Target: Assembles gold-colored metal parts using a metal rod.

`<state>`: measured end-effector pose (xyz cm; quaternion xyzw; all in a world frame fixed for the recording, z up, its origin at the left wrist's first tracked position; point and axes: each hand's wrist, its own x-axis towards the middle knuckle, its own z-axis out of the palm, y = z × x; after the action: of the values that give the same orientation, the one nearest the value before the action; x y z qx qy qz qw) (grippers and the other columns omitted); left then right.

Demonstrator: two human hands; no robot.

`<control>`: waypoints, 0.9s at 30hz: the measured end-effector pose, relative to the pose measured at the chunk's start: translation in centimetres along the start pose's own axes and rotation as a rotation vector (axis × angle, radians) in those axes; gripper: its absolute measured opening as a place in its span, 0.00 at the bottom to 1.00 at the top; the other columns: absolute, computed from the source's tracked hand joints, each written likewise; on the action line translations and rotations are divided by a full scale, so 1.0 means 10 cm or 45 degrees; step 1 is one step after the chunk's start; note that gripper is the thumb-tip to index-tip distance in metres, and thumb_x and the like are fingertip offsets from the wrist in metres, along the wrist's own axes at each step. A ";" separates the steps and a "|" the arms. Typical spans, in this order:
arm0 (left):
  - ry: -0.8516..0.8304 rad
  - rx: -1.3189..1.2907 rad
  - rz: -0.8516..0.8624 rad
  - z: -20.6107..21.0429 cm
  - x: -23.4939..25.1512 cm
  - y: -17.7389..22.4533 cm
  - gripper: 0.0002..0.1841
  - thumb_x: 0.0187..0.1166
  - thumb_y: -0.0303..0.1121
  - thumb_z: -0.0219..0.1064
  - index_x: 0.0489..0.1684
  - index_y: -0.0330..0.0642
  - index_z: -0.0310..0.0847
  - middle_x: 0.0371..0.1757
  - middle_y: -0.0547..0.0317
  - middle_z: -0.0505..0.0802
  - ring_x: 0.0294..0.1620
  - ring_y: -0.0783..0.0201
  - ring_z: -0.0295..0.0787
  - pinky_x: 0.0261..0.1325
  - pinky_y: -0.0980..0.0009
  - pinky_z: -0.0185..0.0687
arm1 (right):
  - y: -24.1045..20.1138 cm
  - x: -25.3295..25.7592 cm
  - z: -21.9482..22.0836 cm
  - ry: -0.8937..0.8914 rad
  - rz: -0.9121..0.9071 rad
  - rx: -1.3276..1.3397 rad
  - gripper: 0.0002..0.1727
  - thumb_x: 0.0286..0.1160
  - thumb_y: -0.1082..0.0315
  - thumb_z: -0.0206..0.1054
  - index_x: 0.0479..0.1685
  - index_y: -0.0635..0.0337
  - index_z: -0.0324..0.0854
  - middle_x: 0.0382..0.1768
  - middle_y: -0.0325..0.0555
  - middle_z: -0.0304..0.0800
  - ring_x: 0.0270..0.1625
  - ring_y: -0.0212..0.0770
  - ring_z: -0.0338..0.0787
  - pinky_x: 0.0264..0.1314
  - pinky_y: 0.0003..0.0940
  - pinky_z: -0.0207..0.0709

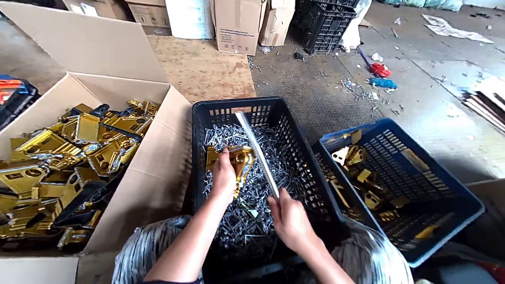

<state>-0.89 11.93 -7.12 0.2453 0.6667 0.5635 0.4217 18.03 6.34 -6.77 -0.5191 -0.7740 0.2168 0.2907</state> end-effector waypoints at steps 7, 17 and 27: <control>-0.041 0.027 -0.038 0.03 -0.05 0.00 0.34 0.94 0.58 0.32 0.80 0.47 0.73 0.69 0.48 0.85 0.67 0.57 0.83 0.66 0.52 0.79 | -0.06 -0.06 0.05 0.140 0.018 0.121 0.20 0.89 0.56 0.53 0.43 0.68 0.79 0.15 0.40 0.76 0.16 0.37 0.80 0.20 0.38 0.78; -0.063 -0.043 -0.082 0.06 -0.04 -0.04 0.33 0.94 0.58 0.31 0.75 0.46 0.74 0.59 0.50 0.88 0.54 0.59 0.87 0.54 0.56 0.83 | 0.02 -0.07 0.12 -0.344 0.342 0.044 0.21 0.91 0.53 0.52 0.47 0.63 0.79 0.22 0.46 0.81 0.27 0.47 0.87 0.33 0.47 0.82; -0.756 1.263 0.614 -0.09 -0.27 0.08 0.35 0.91 0.57 0.34 0.51 0.41 0.87 0.37 0.45 0.91 0.46 0.43 0.90 0.50 0.37 0.79 | 0.23 0.38 0.16 -0.019 0.472 1.033 0.15 0.92 0.65 0.48 0.49 0.63 0.79 0.38 0.45 0.91 0.38 0.36 0.92 0.42 0.35 0.88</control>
<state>-0.37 9.41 -5.55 0.7016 0.6291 0.1740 0.2859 17.44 10.65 -8.54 -0.4915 -0.5222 0.5551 0.4215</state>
